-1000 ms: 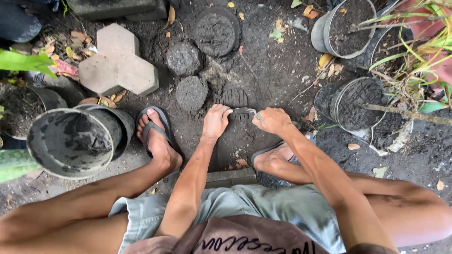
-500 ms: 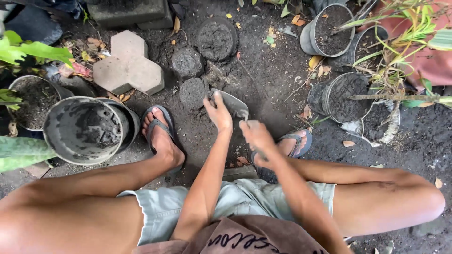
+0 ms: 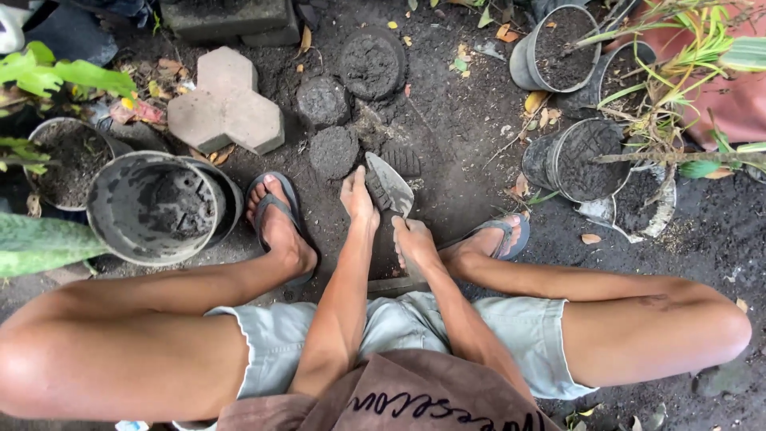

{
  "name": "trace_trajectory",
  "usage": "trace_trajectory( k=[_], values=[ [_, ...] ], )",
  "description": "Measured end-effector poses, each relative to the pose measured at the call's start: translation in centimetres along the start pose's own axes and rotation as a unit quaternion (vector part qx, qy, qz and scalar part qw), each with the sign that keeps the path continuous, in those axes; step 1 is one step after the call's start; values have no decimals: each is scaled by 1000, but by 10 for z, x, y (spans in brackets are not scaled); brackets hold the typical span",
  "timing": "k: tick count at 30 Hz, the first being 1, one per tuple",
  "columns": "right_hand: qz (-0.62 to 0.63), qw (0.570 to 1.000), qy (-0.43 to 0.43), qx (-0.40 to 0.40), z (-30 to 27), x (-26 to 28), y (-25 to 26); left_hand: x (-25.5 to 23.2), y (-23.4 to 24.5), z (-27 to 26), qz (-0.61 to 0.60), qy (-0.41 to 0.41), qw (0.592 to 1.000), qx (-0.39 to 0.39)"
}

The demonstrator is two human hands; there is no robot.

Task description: The person is using a hand trowel and their hands to level and smooth out soil in a garden area between plants and paving stones.

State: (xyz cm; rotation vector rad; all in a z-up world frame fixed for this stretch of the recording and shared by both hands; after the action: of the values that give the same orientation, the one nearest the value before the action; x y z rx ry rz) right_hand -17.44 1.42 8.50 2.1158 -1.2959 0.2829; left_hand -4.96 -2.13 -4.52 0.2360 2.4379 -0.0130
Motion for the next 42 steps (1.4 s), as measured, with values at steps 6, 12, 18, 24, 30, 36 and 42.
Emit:
trace_trajectory(
  k=[6,12,18,24,30,36,42],
  values=[
    [-23,999,39,-6,10,-8,-4,-25,5,-27,-20,13,998,66],
    [-37,999,32,3,14,-8,-6,-21,6,-24,32,-35,999,9],
    [-59,996,65,20,3,0,-1,33,16,45,151,-52,981,-112],
    [-102,994,47,-7,-12,16,9,2,6,-15,162,-85,983,14],
    [-4,1000,-26,-10,34,-21,-21,20,10,12,-7,3,1000,-19],
    [-5,1000,-5,-17,16,-4,-19,28,21,37,-26,8,1000,-12],
    [34,997,-16,-63,11,12,-2,27,30,42,-22,59,998,9]
  ],
)
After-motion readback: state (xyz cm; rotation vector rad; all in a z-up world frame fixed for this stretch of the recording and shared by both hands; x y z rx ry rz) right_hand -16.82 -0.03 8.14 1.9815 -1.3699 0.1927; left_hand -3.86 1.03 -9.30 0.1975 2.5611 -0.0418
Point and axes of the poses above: each hand's wrist, its own z-axis towards the middle knuckle, its own y-axis out of the back of the hand, x = y × z, the point moved 1 cm from there along z, towards the middle knuckle, and after that the axes turned 13 degrees about -x, right-handed, at the moved point
